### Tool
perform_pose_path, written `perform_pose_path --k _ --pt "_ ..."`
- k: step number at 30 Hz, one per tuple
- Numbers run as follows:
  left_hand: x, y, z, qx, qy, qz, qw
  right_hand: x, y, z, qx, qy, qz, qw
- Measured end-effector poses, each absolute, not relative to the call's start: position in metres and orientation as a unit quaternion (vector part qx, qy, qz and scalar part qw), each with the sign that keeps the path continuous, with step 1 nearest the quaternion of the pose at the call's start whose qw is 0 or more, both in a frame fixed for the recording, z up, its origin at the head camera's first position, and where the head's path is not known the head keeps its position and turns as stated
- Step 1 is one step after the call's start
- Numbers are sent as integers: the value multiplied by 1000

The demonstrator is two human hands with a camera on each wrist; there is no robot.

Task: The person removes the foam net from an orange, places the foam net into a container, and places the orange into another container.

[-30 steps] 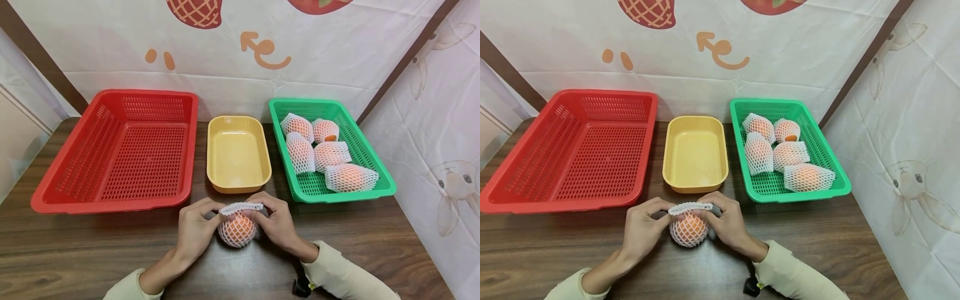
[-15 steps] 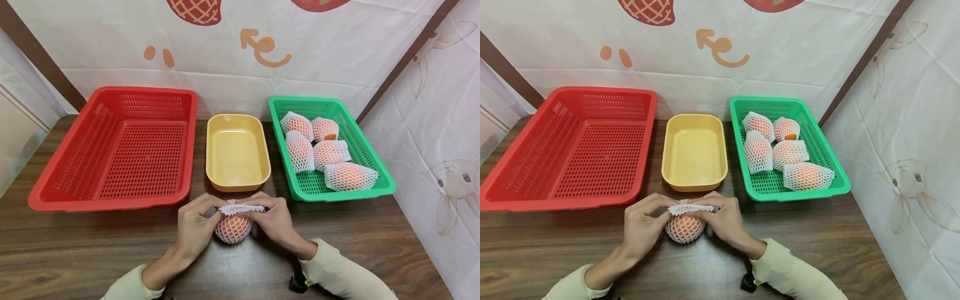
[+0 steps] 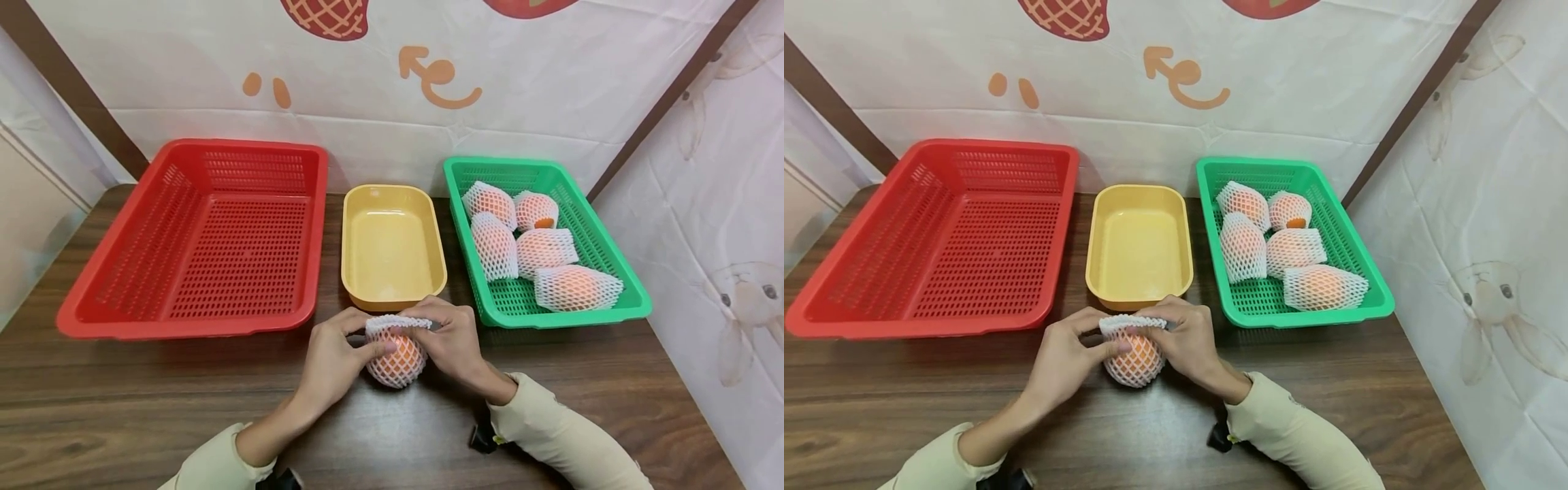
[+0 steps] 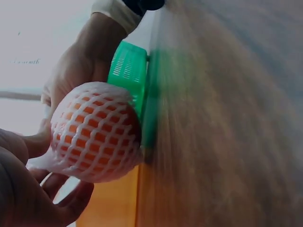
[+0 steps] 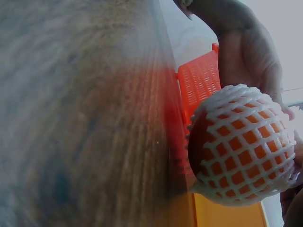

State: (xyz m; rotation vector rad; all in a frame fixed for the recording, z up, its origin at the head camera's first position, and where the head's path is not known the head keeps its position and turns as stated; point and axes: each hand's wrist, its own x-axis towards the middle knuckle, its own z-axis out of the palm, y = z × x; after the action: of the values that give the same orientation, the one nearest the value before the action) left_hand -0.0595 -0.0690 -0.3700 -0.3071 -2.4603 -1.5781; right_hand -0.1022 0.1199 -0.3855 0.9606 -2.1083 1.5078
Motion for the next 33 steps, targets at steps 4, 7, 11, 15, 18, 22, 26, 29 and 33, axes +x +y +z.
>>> perform_pose_path --k 4,7,11,15,18,22,26,29,33 --pt "-62 -69 -370 -87 -829 -543 103 -101 119 -384 351 -743 543 173" --pt "-62 -71 -372 -91 -826 -541 127 -97 117 -378 347 -738 562 136" --pt "-62 -74 -375 -114 -817 -534 182 -91 115 -368 332 -730 592 81" --pt "-63 -76 -377 -135 -806 -528 232 -87 116 -363 330 -730 597 54" --pt "-62 -76 -378 -143 -799 -529 249 -86 118 -363 324 -736 594 23" --pt "-62 -76 -378 -151 -790 -535 258 -84 119 -364 306 -750 586 18" --pt "-61 -76 -380 -155 -787 -536 262 -82 118 -364 296 -758 578 61" --pt "-62 -75 -380 -153 -790 -542 241 -82 118 -363 302 -754 575 95" --pt "-64 -75 -380 -141 -801 -555 175 -84 118 -363 302 -751 569 141"
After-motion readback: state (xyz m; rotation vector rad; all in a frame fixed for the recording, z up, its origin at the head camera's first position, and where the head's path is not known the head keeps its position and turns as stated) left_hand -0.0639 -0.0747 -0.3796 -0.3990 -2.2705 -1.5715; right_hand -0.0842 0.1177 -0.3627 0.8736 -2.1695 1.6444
